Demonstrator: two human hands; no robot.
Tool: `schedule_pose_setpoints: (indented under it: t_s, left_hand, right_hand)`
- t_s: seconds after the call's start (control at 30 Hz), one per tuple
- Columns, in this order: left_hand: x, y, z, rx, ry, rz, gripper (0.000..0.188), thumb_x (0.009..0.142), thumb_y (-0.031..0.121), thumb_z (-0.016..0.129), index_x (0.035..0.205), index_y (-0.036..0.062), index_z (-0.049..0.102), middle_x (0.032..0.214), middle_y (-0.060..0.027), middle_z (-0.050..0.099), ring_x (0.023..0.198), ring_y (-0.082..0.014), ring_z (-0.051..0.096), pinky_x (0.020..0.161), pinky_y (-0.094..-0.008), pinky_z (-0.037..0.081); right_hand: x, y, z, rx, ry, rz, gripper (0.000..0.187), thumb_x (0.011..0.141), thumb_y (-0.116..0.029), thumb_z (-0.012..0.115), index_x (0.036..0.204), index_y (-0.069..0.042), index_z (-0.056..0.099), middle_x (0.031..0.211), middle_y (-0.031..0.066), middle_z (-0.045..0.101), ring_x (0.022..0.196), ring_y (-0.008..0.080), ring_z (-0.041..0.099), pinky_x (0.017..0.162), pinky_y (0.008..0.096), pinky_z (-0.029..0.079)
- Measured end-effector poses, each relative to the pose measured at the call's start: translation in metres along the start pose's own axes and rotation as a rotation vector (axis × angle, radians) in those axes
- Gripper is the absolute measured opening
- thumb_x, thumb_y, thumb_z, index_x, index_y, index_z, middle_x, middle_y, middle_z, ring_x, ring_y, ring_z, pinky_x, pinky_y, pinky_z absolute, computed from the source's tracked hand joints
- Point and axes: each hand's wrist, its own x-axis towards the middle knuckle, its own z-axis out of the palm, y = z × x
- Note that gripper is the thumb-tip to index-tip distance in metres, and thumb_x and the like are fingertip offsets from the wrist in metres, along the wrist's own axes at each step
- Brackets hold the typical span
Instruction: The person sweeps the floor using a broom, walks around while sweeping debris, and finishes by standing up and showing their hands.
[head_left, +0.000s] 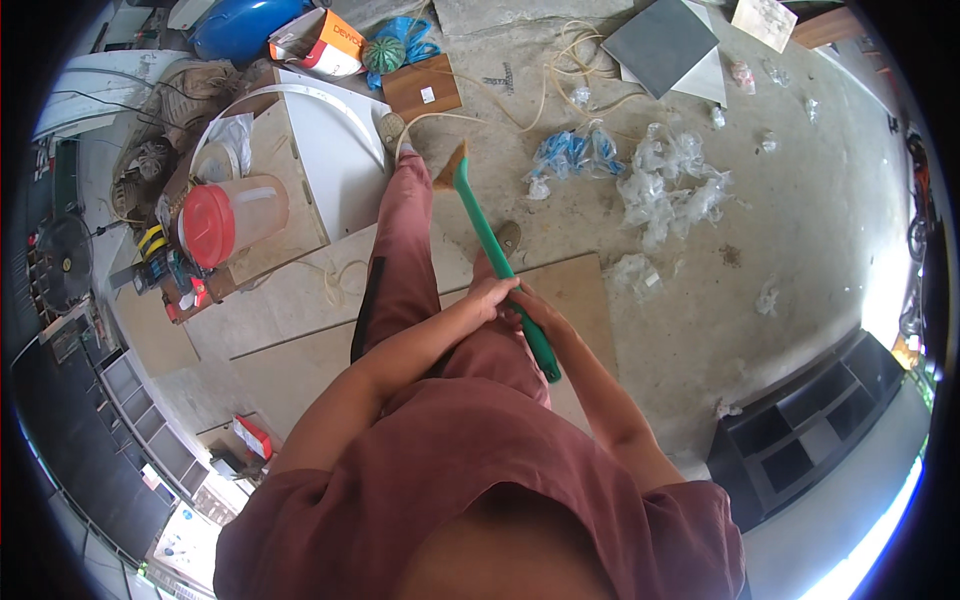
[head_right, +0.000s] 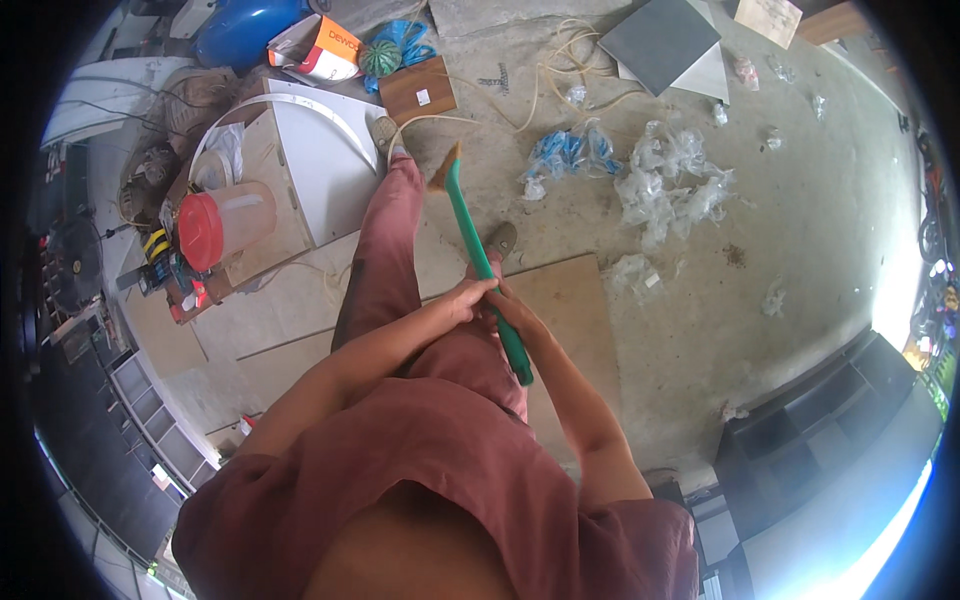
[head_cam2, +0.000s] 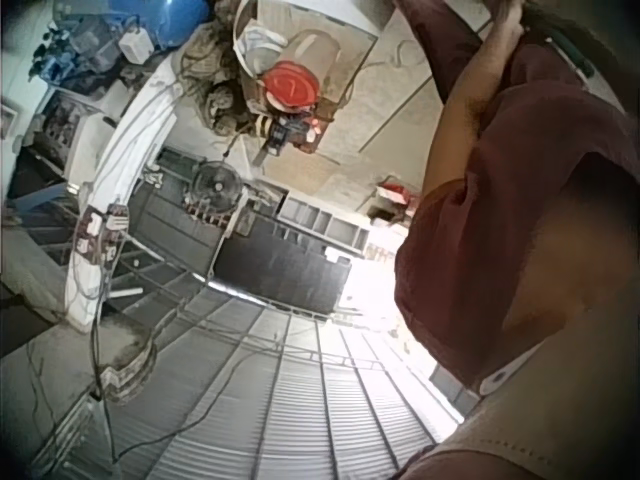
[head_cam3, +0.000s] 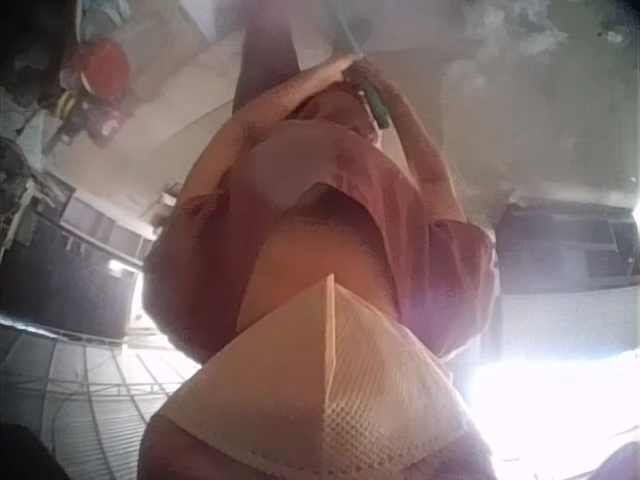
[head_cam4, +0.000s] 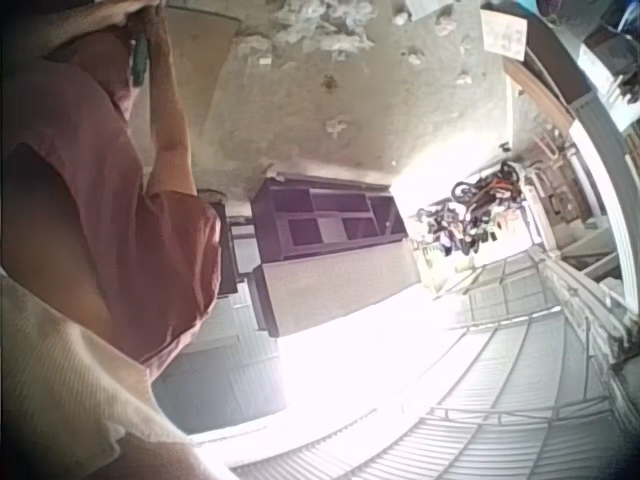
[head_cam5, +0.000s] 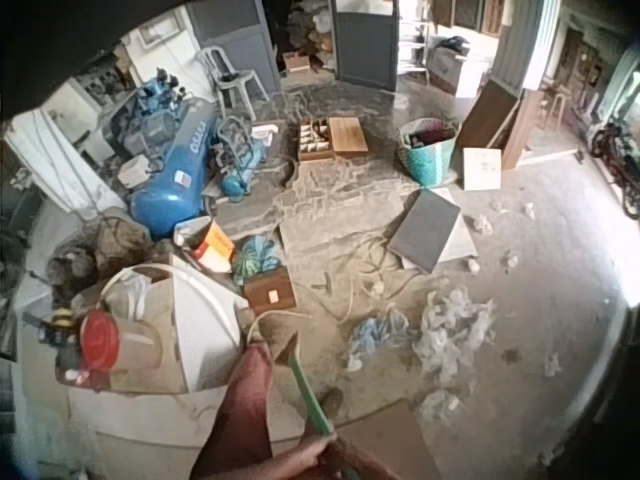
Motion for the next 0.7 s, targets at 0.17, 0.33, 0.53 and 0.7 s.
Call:
schedule_pose_setpoints:
  t_s: [0.17, 0.33, 0.53, 0.7]
  left_hand:
    - [0.014, 0.033, -0.050, -0.107, 0.137, 0.300, 0.032, 0.078, 0.029, 0.051, 0.103, 0.0116, 0.040, 0.092, -0.0100, 0.046, 0.070, -0.0229, 0.049, 0.058, -0.0359, 0.044]
    - [-0.015, 0.051, -0.050, -0.052, 0.264, 0.218, 0.047, 0.081, 0.029, 0.047, 0.117, 0.0035, 0.031, 0.118, -0.0162, 0.037, 0.102, -0.0303, 0.044, 0.086, -0.0439, 0.035]
    - [-0.001, 0.027, -0.034, -0.124, 0.163, 0.128, 0.047, 0.082, 0.028, 0.047, 0.119, 0.0055, 0.028, 0.113, -0.0154, 0.041, 0.098, -0.0295, 0.049, 0.084, -0.0415, 0.038]
    - [-0.005, 0.022, 0.020, 0.177, -0.062, 0.088, 0.033, 0.083, 0.029, 0.048, 0.106, 0.0092, 0.037, 0.092, -0.0060, 0.050, 0.086, -0.0224, 0.055, 0.075, -0.0372, 0.043]
  right_hand:
    - [0.129, -0.013, -0.012, -0.159, -0.042, -0.132, 0.033, 0.082, -0.021, 0.044, 0.113, -0.013, 0.034, 0.062, 0.0035, 0.045, 0.043, 0.0096, 0.044, 0.035, 0.0215, 0.037]
    - [0.155, -0.034, -0.025, 0.156, -0.065, 0.011, 0.032, 0.082, -0.024, 0.046, 0.110, -0.013, 0.036, 0.066, 0.0023, 0.044, 0.045, 0.0096, 0.045, 0.036, 0.0219, 0.040]
    - [0.056, -0.005, -0.071, -0.056, 0.227, -0.129, 0.043, 0.082, -0.025, 0.045, 0.121, -0.012, 0.031, 0.064, 0.0059, 0.047, 0.047, 0.0117, 0.045, 0.041, 0.0242, 0.039]
    - [-0.076, 0.010, -0.124, 0.236, 0.363, -0.091, 0.046, 0.082, -0.021, 0.047, 0.123, -0.014, 0.027, 0.060, 0.0044, 0.043, 0.045, 0.0087, 0.042, 0.039, 0.0227, 0.039]
